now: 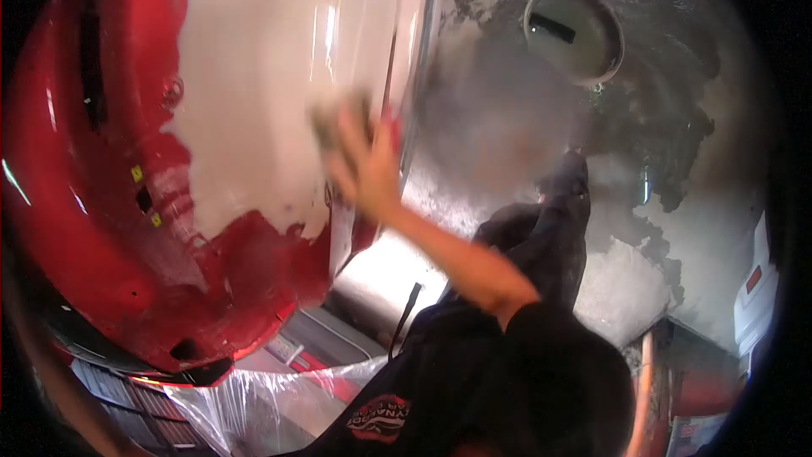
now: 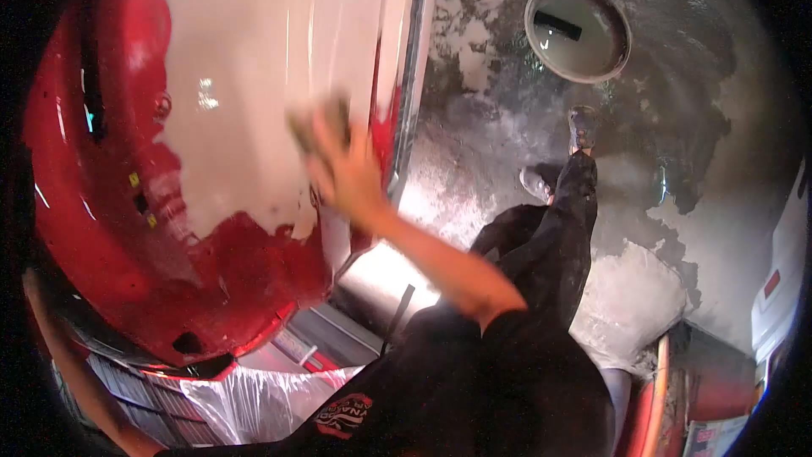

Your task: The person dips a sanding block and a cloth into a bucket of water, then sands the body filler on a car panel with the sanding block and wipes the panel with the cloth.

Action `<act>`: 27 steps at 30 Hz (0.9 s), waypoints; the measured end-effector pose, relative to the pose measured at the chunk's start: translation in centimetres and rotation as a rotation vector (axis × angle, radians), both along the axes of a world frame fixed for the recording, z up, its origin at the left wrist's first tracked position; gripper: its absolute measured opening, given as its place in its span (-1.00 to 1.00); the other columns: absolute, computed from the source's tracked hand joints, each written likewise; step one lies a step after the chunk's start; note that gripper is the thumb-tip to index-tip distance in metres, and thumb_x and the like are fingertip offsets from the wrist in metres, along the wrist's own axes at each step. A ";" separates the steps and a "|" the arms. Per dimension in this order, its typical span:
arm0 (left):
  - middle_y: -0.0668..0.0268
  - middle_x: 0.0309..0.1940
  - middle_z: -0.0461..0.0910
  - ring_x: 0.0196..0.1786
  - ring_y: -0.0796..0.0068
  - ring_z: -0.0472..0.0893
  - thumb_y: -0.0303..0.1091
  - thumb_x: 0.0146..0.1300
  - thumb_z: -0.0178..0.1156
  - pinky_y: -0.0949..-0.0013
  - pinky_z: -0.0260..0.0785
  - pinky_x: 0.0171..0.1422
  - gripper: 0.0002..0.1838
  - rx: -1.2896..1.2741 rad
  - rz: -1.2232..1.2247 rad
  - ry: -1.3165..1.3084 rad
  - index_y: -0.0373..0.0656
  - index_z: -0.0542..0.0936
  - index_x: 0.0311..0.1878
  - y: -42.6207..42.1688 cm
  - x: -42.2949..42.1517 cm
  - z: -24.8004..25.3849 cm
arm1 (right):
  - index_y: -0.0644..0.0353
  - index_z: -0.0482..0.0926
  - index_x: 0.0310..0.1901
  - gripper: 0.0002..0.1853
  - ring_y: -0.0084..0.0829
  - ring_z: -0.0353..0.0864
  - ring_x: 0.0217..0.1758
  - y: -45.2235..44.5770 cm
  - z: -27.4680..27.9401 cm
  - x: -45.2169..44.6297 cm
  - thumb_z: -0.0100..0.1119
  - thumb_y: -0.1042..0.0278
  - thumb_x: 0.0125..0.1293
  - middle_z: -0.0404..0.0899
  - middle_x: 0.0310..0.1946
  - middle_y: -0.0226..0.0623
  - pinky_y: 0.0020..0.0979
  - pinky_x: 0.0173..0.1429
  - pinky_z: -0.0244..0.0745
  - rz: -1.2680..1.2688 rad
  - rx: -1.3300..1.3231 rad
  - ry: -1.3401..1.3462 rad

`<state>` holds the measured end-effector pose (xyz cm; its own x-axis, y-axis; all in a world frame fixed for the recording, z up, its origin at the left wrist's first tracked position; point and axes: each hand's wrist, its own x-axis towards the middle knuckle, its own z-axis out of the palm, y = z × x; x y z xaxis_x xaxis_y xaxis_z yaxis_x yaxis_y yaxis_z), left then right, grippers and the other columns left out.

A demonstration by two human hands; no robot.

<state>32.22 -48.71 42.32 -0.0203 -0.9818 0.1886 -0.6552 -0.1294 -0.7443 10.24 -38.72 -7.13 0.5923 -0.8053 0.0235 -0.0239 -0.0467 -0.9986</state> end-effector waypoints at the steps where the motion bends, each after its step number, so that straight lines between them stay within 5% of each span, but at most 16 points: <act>1: -0.06 0.04 0.51 0.03 0.04 0.58 -0.01 0.48 0.27 0.02 0.51 0.11 -0.44 -0.017 0.013 0.001 -0.37 0.47 0.20 0.1 -0.6 0.0 | -0.11 0.33 0.57 -0.20 0.39 0.30 0.43 4.5 -0.5 -2.0 0.43 0.17 0.31 0.16 0.42 0.41 0.15 0.47 0.32 0.070 0.053 -0.071; 4: -0.07 0.08 0.56 0.07 0.04 0.60 -0.04 0.50 0.25 0.06 0.50 0.16 -0.47 -0.006 0.012 0.008 -0.36 0.50 0.22 1.0 0.2 1.1 | -0.12 0.31 0.58 -0.17 0.40 0.30 0.43 1.6 -0.4 -0.7 0.44 0.15 0.28 0.17 0.39 0.40 0.14 0.44 0.37 0.043 0.129 -0.101; 9: -0.07 0.13 0.63 0.15 0.03 0.64 -0.11 0.52 0.22 0.14 0.48 0.24 -0.52 -0.037 0.128 0.019 -0.33 0.55 0.26 3.8 5.2 4.7 | -0.11 0.30 0.55 -0.26 0.30 0.57 0.12 -26.4 -1.7 12.0 0.28 0.02 0.36 0.39 0.18 0.33 0.09 0.19 0.55 0.013 0.137 -0.083; 10: -0.07 0.14 0.64 0.16 0.03 0.64 -0.12 0.53 0.22 0.15 0.48 0.25 -0.53 -0.081 0.208 -0.021 -0.33 0.56 0.27 5.4 6.6 6.4 | 0.19 0.41 0.36 -0.43 0.27 0.57 0.09 -28.6 -1.3 12.7 0.19 0.07 0.43 0.59 -0.06 0.32 0.09 0.25 0.47 -0.212 0.000 -0.100; 12: -0.07 0.16 0.67 0.19 0.03 0.66 -0.14 0.54 0.20 0.18 0.47 0.28 -0.54 -0.130 0.304 -0.061 -0.32 0.58 0.28 7.0 7.9 8.1 | 0.00 0.33 0.53 -0.26 0.20 0.60 0.07 -26.0 -2.4 12.2 0.27 -0.04 0.38 0.49 0.09 0.25 -0.01 0.16 0.54 -0.087 0.022 -0.005; 13: -0.03 0.18 0.66 0.19 0.11 0.64 -0.16 0.56 0.19 0.21 0.44 0.31 -0.54 -0.088 0.242 0.075 -0.37 0.56 0.28 5.3 5.7 5.8 | -0.15 0.30 0.55 -0.30 0.25 0.53 0.18 -21.7 -1.7 9.7 0.24 0.06 0.41 0.38 0.21 0.30 0.06 0.24 0.53 -0.025 0.098 -0.031; 14: 0.02 0.19 0.65 0.20 0.19 0.63 -0.18 0.58 0.18 0.24 0.41 0.34 -0.54 -0.044 0.187 0.214 -0.42 0.54 0.28 3.5 3.5 3.5 | -0.19 0.25 0.59 -0.28 0.23 0.48 0.23 -16.5 -0.9 6.9 0.24 0.12 0.43 0.34 0.23 0.26 0.06 0.28 0.49 -0.006 0.072 -0.014; 16: 0.08 0.19 0.61 0.20 0.22 0.60 -0.22 0.60 0.14 0.24 0.38 0.37 -0.58 -0.044 0.225 -0.105 -0.40 0.52 0.26 5.1 5.4 5.3 | -0.23 0.25 0.61 -0.18 0.33 0.33 0.39 -5.2 -1.0 1.8 0.38 0.21 0.34 0.23 0.37 0.33 0.09 0.43 0.39 0.041 0.024 -0.014; 17: 0.10 0.19 0.57 0.23 0.23 0.57 -0.27 0.59 0.14 0.25 0.34 0.40 -0.62 -0.092 0.167 0.180 -0.35 0.49 0.28 1.7 0.9 0.9 | -0.24 0.28 0.60 -0.17 0.37 0.28 0.44 -1.5 -1.4 -0.2 0.40 0.23 0.31 0.17 0.42 0.39 0.11 0.50 0.32 0.102 0.079 -0.092; 18: 0.09 0.24 0.53 0.30 0.24 0.53 -0.33 0.58 0.15 0.24 0.30 0.45 -0.61 0.018 0.118 0.101 -0.29 0.46 0.35 2.3 1.8 2.3 | -0.24 0.27 0.61 -0.18 0.39 0.27 0.45 -0.9 -1.2 -0.3 0.38 0.23 0.33 0.15 0.43 0.39 0.14 0.52 0.28 0.075 0.135 -0.123; 21: 0.11 0.27 0.53 0.35 0.23 0.50 -0.38 0.57 0.15 0.18 0.26 0.52 -0.60 -0.013 0.149 0.068 -0.34 0.44 0.37 2.7 1.6 2.6 | -0.20 0.22 0.62 -0.17 0.36 0.28 0.45 -12.2 -1.5 5.3 0.35 0.18 0.36 0.17 0.42 0.34 0.11 0.48 0.34 0.026 0.111 -0.102; 25: 0.13 0.25 0.52 0.34 0.21 0.49 -0.38 0.57 0.15 0.18 0.25 0.50 -0.61 -0.049 0.147 0.113 -0.32 0.43 0.36 2.4 1.1 1.6 | -0.14 0.29 0.56 -0.27 0.19 0.56 0.17 -35.4 -1.8 15.5 0.29 0.09 0.39 0.38 0.24 0.24 0.04 0.23 0.53 -0.067 0.165 -0.035; 27: 0.14 0.25 0.51 0.34 0.18 0.48 -0.38 0.57 0.14 0.18 0.25 0.49 -0.61 -0.021 0.152 0.084 -0.28 0.42 0.37 2.7 1.2 2.0 | -0.16 0.28 0.56 -0.27 0.19 0.56 0.15 -35.6 -1.9 15.6 0.28 0.08 0.39 0.39 0.22 0.22 0.05 0.21 0.53 -0.085 0.144 -0.031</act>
